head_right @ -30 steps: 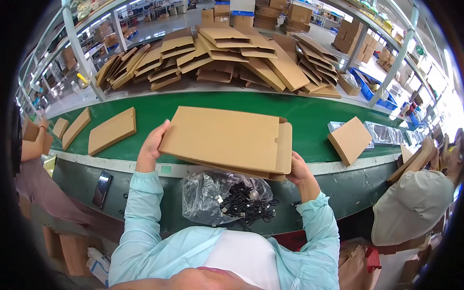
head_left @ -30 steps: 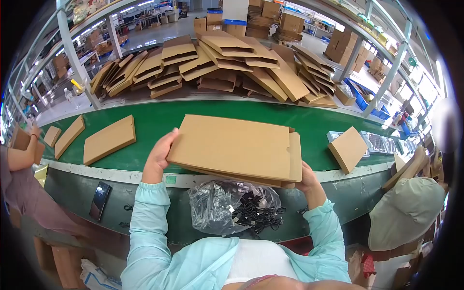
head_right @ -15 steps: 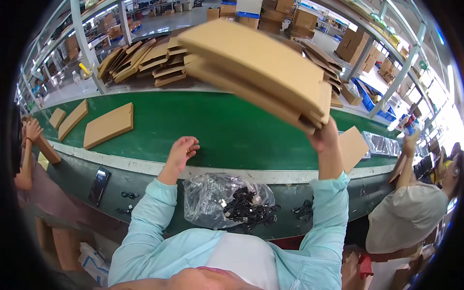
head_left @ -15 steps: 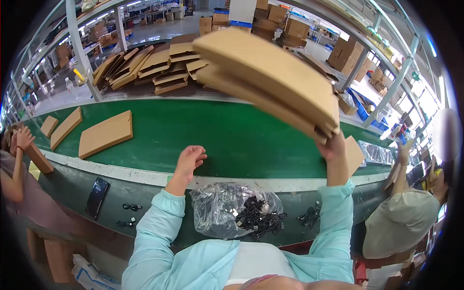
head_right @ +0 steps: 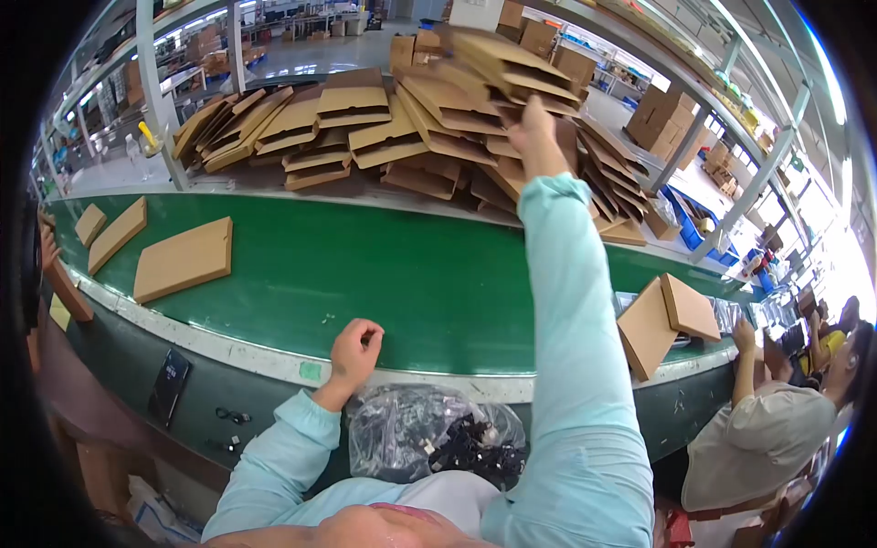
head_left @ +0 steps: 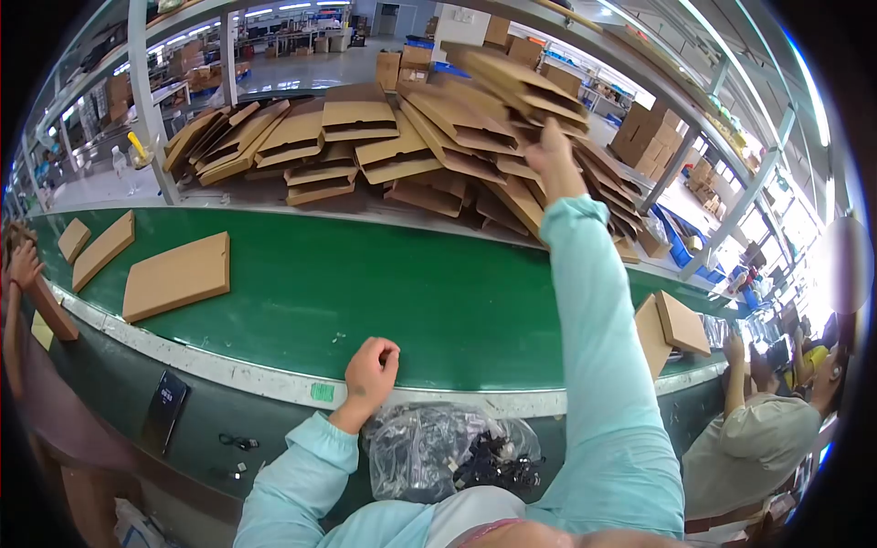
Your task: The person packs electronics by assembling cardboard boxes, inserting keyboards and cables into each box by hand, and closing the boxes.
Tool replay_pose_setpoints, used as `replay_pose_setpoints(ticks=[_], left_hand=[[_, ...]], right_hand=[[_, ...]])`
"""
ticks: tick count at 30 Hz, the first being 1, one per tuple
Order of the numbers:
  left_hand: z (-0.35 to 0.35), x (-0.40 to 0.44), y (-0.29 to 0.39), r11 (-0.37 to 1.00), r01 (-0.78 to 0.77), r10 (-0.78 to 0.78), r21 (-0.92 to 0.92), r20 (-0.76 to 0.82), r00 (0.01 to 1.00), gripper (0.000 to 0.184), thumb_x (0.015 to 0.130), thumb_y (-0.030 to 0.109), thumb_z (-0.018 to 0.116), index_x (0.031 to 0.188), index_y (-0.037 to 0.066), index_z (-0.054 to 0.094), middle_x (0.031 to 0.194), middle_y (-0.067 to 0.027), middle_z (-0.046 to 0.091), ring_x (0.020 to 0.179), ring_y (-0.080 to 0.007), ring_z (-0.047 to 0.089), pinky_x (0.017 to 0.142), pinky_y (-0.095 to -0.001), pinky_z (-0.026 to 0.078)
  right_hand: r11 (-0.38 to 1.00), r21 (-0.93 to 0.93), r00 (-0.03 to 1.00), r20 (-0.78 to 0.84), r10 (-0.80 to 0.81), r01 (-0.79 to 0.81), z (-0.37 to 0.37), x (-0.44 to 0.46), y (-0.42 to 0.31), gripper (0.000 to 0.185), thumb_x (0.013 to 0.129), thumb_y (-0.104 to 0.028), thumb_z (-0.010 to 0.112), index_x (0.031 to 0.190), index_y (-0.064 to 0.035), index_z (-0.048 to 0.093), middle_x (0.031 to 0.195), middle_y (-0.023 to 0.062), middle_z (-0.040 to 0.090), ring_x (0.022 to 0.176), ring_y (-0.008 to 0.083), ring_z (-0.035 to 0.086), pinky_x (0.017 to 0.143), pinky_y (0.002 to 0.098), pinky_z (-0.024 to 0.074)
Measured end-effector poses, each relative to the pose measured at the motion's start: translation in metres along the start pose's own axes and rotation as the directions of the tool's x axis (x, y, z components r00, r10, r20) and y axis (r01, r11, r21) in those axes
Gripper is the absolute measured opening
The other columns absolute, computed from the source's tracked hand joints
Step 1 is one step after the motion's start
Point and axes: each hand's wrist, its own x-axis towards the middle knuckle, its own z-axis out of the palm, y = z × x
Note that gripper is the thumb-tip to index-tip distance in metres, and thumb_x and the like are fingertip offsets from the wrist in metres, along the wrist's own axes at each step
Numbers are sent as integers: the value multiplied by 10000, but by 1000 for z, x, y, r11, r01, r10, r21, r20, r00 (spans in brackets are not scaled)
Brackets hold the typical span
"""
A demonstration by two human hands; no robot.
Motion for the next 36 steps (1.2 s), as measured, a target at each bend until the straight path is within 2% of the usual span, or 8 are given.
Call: replay_pose_setpoints(ticks=[5, 9, 17, 21, 25, 28, 30, 36], left_hand=[[-3, -1, 2, 992, 6, -11, 122, 41, 999, 43, 869, 137, 654, 877, 94, 651, 820, -42, 643, 692, -220, 646, 631, -339, 483], [1, -3, 0, 993, 10, -17, 115, 62, 998, 42, 865, 149, 655, 855, 109, 648, 813, -18, 643, 710, -208, 638, 687, -368, 439], [-4, 0, -6, 973, -125, 114, 194, 71, 991, 72, 859, 107, 659, 867, 35, 660, 795, -93, 654, 711, -215, 659, 634, -318, 505], [-4, 3, 0, 995, -98, 98, 2, 16, 995, 58, 873, 86, 652, 881, 30, 667, 793, -87, 642, 710, -189, 649, 623, -296, 503], [-2, 2, -3, 996, -67, 71, -54, 89, 994, 68, 882, 87, 645, 881, 24, 671, 823, -92, 644, 694, -186, 641, 623, -294, 505], [1, 3, -11, 997, -66, 70, -33, 152, 986, 87, 885, 108, 656, 889, 24, 679, 816, -85, 649, 688, -168, 632, 640, -286, 503], [4, 6, -22, 997, -80, 81, -12, 192, 978, 93, 888, 115, 658, 896, 25, 682, 817, -80, 659, 688, -158, 622, 642, -286, 500], [1, 6, -13, 982, -161, 128, 99, 276, 953, 103, 898, 109, 639, 889, 9, 664, 815, -72, 659, 713, -149, 606, 674, -290, 491]], right_hand=[[897, -279, 936, -189, 297, -341, 16, 8, 48, 724, 883, -753, 469, 1060, -55, 548, 845, 118, 555, 743, 216, 579, 605, 339, 515], [676, -591, 882, -142, 449, -439, -9, 6, 26, 847, 885, -817, 298, 930, -16, 570, 666, 33, 527, 550, 137, 538, 462, 245, 418], [621, -725, 892, 20, 451, -298, -55, -69, -34, 632, 998, -649, 326, 916, -80, 589, 681, -17, 549, 583, 120, 525, 536, 236, 425], [726, -675, 921, 187, 341, -131, -79, -202, -77, 435, 1038, -451, 435, 957, -66, 622, 698, -7, 580, 623, 109, 552, 590, 231, 457], [700, -698, 762, 534, 366, 153, -118, -386, -108, 360, 1039, -339, 490, 1037, 2, 607, 732, 50, 623, 651, 129, 597, 617, 271, 488], [571, -813, 923, 299, 242, 114, -174, -487, -88, 382, 1046, -280, 482, 897, 14, 674, 735, 48, 645, 636, 125, 620, 586, 269, 484], [264, -959, 987, 60, -150, 99, -216, -534, -46, 331, 1011, -238, 542, 810, -21, 690, 698, 59, 645, 603, 153, 632, 552, 291, 474], [-113, -901, 870, 435, -234, 420, -263, -586, -4, 272, 887, -190, 657, 665, -77, 546, 610, 82, 546, 534, 288, 569, 500, 401, 451]])
